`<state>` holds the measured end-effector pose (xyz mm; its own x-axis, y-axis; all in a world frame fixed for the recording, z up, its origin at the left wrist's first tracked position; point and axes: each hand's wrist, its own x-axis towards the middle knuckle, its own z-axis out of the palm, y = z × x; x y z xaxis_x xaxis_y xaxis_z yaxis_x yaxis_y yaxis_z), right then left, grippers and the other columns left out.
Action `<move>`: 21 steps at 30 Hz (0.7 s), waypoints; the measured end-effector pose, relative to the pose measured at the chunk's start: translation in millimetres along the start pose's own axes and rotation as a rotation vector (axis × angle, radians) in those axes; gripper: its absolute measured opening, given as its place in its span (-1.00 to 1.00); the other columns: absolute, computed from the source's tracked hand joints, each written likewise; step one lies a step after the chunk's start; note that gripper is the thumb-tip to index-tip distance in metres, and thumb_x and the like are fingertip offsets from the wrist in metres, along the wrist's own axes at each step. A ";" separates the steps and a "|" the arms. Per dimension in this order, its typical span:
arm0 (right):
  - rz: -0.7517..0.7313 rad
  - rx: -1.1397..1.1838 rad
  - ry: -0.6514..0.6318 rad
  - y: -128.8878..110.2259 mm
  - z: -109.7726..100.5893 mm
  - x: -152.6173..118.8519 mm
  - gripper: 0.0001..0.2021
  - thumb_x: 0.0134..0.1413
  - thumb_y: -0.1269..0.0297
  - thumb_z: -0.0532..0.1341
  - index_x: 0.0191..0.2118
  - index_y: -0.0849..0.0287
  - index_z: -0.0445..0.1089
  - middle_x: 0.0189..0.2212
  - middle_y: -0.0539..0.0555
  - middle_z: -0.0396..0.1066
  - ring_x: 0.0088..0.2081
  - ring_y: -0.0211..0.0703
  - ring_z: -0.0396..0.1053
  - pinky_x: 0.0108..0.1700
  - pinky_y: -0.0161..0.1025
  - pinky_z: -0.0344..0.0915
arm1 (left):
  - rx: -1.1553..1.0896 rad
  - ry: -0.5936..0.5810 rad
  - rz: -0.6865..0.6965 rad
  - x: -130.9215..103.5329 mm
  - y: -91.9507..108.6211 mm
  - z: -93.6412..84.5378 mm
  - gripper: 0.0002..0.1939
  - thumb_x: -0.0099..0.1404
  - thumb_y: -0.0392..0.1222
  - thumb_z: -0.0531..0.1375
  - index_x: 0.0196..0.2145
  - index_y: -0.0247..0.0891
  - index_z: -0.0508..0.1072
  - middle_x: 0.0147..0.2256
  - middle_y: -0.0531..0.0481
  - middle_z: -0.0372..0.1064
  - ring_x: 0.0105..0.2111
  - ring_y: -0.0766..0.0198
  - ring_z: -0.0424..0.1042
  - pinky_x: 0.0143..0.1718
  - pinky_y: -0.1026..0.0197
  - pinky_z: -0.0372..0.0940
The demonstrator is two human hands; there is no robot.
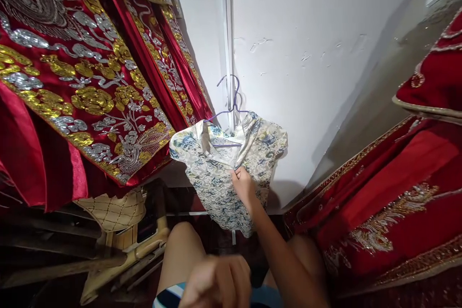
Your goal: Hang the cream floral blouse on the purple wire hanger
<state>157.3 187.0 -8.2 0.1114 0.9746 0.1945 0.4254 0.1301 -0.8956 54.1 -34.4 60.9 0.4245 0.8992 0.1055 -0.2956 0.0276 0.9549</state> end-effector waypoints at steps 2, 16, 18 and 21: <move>-0.021 0.026 -0.006 0.1 0.7 1.0 -0.67 0.08 -0.02 0.17 -0.52 0.06 0.15 -0.60 -0.03 0.28 -0.48 -0.14 0.19 -0.38 -0.22 0.08 | -0.007 0.073 0.067 19.0 1.6 -22.4 -0.67 0.21 0.14 0.22 -0.50 -0.14 0.42 -0.42 -0.15 0.41 -0.37 0.05 0.41 -0.31 -0.01 0.28; 0.072 0.404 -0.199 -25.0 -33.0 -67.7 -0.64 0.00 -0.04 0.35 -0.57 0.13 0.40 -0.70 -0.01 0.37 -0.65 -0.22 0.18 -0.53 -0.25 0.09 | 0.662 0.533 0.296 111.3 -56.8 -75.5 -0.90 0.33 -0.26 0.11 -0.18 -0.20 0.36 -0.25 -0.05 0.40 -0.22 0.17 0.39 -0.18 0.19 0.24; 0.084 0.416 -0.212 -31.4 -37.2 -67.7 -0.63 -0.01 -0.04 0.35 -0.60 0.12 0.40 -0.71 -0.01 0.37 -0.66 -0.24 0.14 -0.55 -0.25 0.06 | 0.673 0.549 0.338 113.5 -56.5 -71.0 -0.93 0.37 -0.24 0.08 -0.31 -0.20 0.32 -0.35 0.00 0.35 -0.31 0.21 0.35 -0.25 0.22 0.21; 0.102 0.470 -0.219 -43.4 -44.8 -56.2 -0.62 0.00 -0.02 0.35 -0.63 0.12 0.39 -0.73 -0.02 0.33 -0.69 -0.27 0.08 -0.57 -0.25 0.03 | 0.735 0.543 0.393 114.8 -55.3 -69.7 -0.83 0.37 -0.25 0.09 -0.42 -0.20 0.26 -0.41 0.02 0.29 -0.35 0.22 0.30 -0.28 0.22 0.17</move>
<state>172.8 118.3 37.7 -0.0804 0.9953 0.0538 -0.0317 0.0514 -0.9982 59.6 97.8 0.9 -0.0930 0.8695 0.4851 0.3507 -0.4274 0.8333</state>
